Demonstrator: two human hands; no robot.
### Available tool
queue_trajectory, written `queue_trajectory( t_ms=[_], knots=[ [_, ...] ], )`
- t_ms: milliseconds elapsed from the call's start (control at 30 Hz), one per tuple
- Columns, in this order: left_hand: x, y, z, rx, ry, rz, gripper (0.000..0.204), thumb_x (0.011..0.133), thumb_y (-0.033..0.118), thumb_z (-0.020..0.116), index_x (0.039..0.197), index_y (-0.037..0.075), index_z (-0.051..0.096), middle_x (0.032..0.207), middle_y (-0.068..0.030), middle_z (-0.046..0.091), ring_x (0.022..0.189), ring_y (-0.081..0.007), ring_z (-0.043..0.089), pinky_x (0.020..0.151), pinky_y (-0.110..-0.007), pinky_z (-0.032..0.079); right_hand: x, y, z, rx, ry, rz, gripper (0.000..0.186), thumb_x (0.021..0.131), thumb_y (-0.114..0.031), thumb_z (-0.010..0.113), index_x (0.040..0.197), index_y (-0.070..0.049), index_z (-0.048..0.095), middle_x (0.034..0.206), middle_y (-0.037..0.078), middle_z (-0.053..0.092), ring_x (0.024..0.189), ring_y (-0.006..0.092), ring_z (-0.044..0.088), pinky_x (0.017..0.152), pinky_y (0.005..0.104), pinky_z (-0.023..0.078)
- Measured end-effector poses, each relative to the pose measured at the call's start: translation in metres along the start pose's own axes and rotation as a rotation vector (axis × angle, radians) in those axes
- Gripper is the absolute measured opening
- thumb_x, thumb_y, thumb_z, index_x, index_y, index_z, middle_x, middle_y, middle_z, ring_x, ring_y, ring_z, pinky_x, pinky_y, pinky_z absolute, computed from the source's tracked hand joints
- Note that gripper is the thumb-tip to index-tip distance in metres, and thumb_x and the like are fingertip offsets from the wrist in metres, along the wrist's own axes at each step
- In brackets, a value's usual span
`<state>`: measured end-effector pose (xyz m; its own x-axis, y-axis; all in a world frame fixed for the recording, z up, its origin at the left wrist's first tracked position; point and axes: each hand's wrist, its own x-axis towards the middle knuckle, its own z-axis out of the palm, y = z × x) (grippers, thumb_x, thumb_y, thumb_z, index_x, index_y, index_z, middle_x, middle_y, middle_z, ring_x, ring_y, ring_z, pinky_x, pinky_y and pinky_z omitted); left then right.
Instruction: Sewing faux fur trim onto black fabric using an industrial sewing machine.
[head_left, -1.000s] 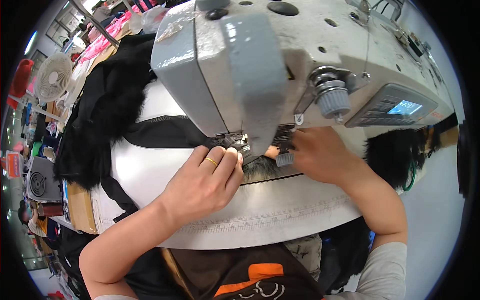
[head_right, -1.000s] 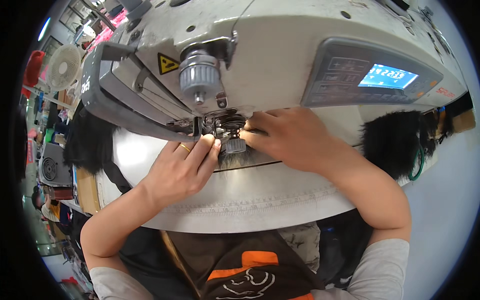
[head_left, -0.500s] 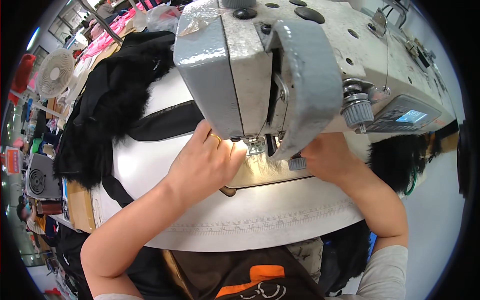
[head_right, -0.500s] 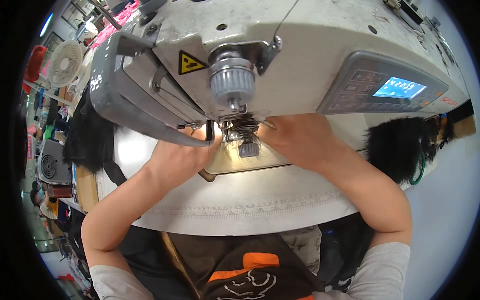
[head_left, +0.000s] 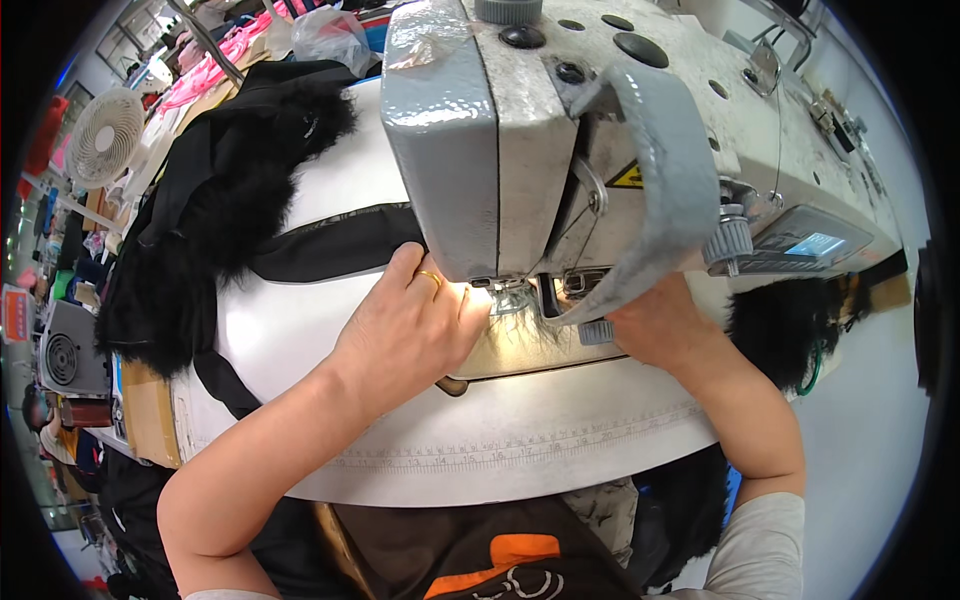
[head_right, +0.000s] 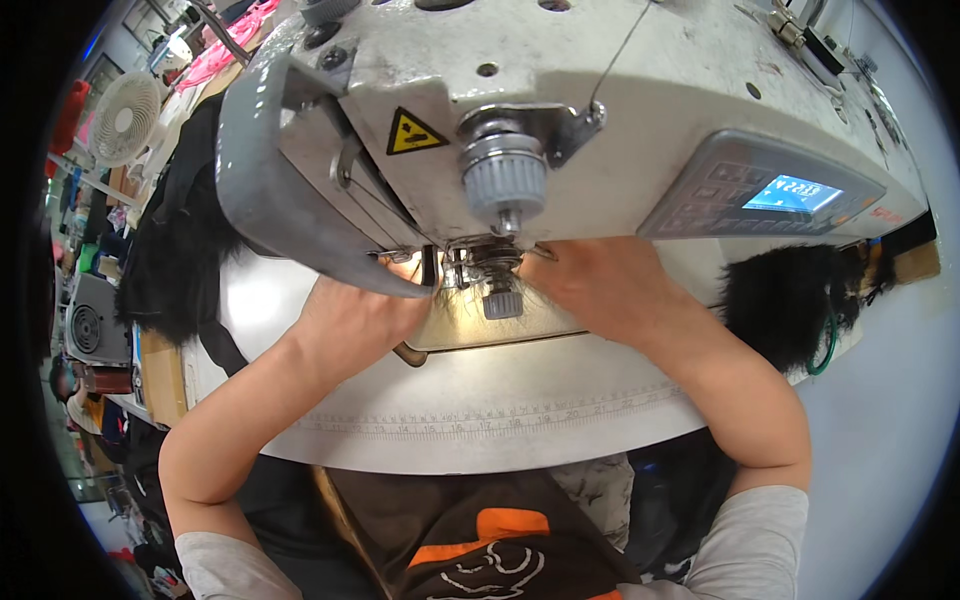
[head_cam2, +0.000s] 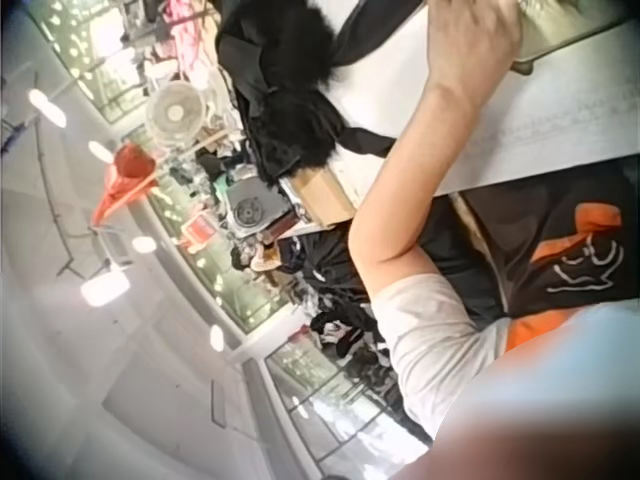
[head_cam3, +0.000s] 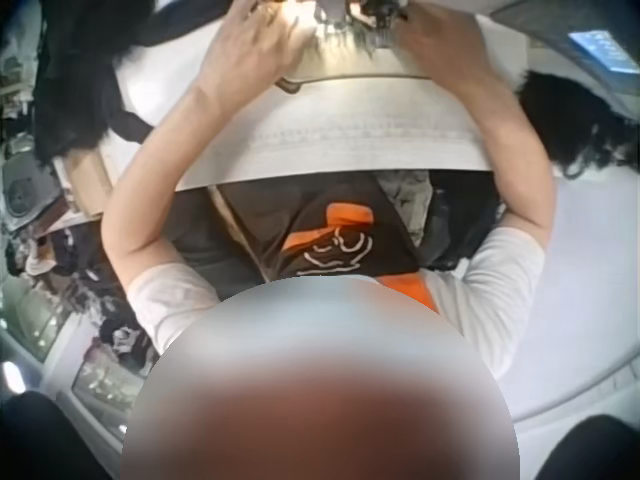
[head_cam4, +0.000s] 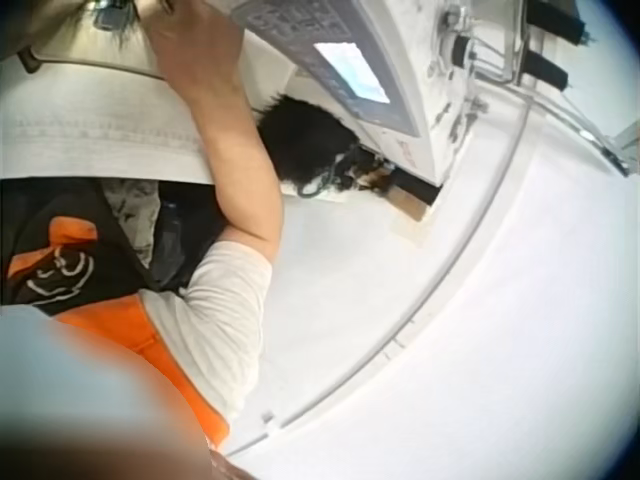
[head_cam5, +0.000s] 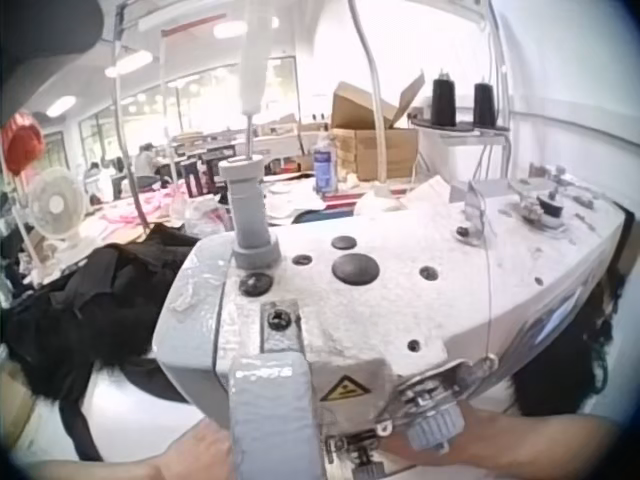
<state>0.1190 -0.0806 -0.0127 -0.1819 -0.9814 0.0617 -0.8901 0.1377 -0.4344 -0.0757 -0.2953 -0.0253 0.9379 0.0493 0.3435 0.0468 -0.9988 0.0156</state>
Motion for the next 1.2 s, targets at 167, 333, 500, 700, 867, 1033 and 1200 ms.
queue_trajectory(
  t_ms=[167, 333, 500, 700, 867, 1033, 1200],
  knots=[
    [0.0, -0.001, 0.004, -0.01, 0.061, -0.019, 0.016, 0.083, 0.008, 0.071, 0.083, 0.011, 0.056, 0.072, -0.0035, 0.058, 0.082, -0.0225, 0.061, 0.094, -0.038, 0.045, 0.0, 0.001, 0.004, -0.075, 0.054, -0.05, 0.01, 0.088, -0.021, 0.072, 0.086, -0.012, 0.073, 0.092, 0.006, 0.067, 0.085, 0.0285, 0.072, 0.063, 0.0429, 0.059],
    [0.003, -0.004, 0.006, -0.031, 0.091, -0.043, 0.016, 0.082, 0.008, 0.072, 0.08, 0.011, 0.057, 0.073, -0.0034, 0.058, 0.085, -0.0224, 0.06, 0.09, -0.038, 0.044, 0.001, 0.0, 0.006, -0.113, 0.061, -0.063, 0.007, 0.084, -0.017, 0.071, 0.081, -0.012, 0.072, 0.085, 0.008, 0.065, 0.083, 0.0286, 0.072, 0.062, 0.0435, 0.058],
    [0.005, -0.005, 0.008, -0.038, 0.091, -0.046, 0.017, 0.079, 0.009, 0.073, 0.073, 0.012, 0.057, 0.071, -0.0025, 0.056, 0.085, -0.0225, 0.06, 0.087, -0.037, 0.044, -0.001, 0.003, 0.009, -0.099, -0.018, -0.007, 0.004, 0.084, -0.015, 0.069, 0.085, -0.013, 0.072, 0.084, 0.009, 0.065, 0.084, 0.0294, 0.072, 0.061, 0.0431, 0.059],
    [0.005, -0.003, 0.005, -0.015, 0.039, -0.066, 0.016, 0.079, 0.009, 0.074, 0.075, 0.013, 0.06, 0.07, -0.0014, 0.056, 0.085, -0.022, 0.061, 0.088, -0.037, 0.043, -0.001, 0.007, 0.011, -0.126, 0.07, -0.058, 0.006, 0.088, -0.015, 0.068, 0.092, -0.015, 0.073, 0.092, 0.009, 0.066, 0.085, 0.0286, 0.073, 0.059, 0.0417, 0.06],
    [0.003, 0.001, 0.01, -0.089, 0.013, -0.084, 0.01, 0.08, 0.01, 0.074, 0.079, 0.012, 0.064, 0.077, -0.0019, 0.059, 0.091, -0.0229, 0.062, 0.088, -0.039, 0.046, -0.002, 0.007, 0.012, -0.085, -0.047, -0.04, 0.007, 0.09, -0.015, 0.068, 0.094, -0.015, 0.074, 0.092, 0.008, 0.068, 0.085, 0.0285, 0.074, 0.06, 0.0399, 0.06],
    [0.002, 0.011, 0.003, -0.151, 0.071, -0.131, 0.006, 0.083, 0.013, 0.071, 0.087, 0.01, 0.068, 0.097, -0.0062, 0.063, 0.102, -0.0249, 0.062, 0.085, -0.04, 0.051, 0.001, 0.007, 0.011, 0.037, 0.013, 0.012, 0.007, 0.09, -0.016, 0.07, 0.095, -0.014, 0.075, 0.093, 0.007, 0.068, 0.083, 0.0298, 0.074, 0.058, 0.0407, 0.059],
    [0.001, 0.043, -0.028, -0.071, 0.07, -0.183, 0.022, 0.082, 0.014, 0.068, 0.1, 0.001, 0.07, 0.1, -0.0097, 0.062, 0.096, -0.0262, 0.061, 0.067, -0.031, 0.052, 0.01, -0.008, 0.008, 0.539, 0.042, -0.039, 0.031, 0.084, -0.016, 0.078, 0.113, -0.01, 0.069, 0.097, 0.013, 0.066, 0.089, 0.0357, 0.068, 0.078, 0.0489, 0.056]
  ],
)
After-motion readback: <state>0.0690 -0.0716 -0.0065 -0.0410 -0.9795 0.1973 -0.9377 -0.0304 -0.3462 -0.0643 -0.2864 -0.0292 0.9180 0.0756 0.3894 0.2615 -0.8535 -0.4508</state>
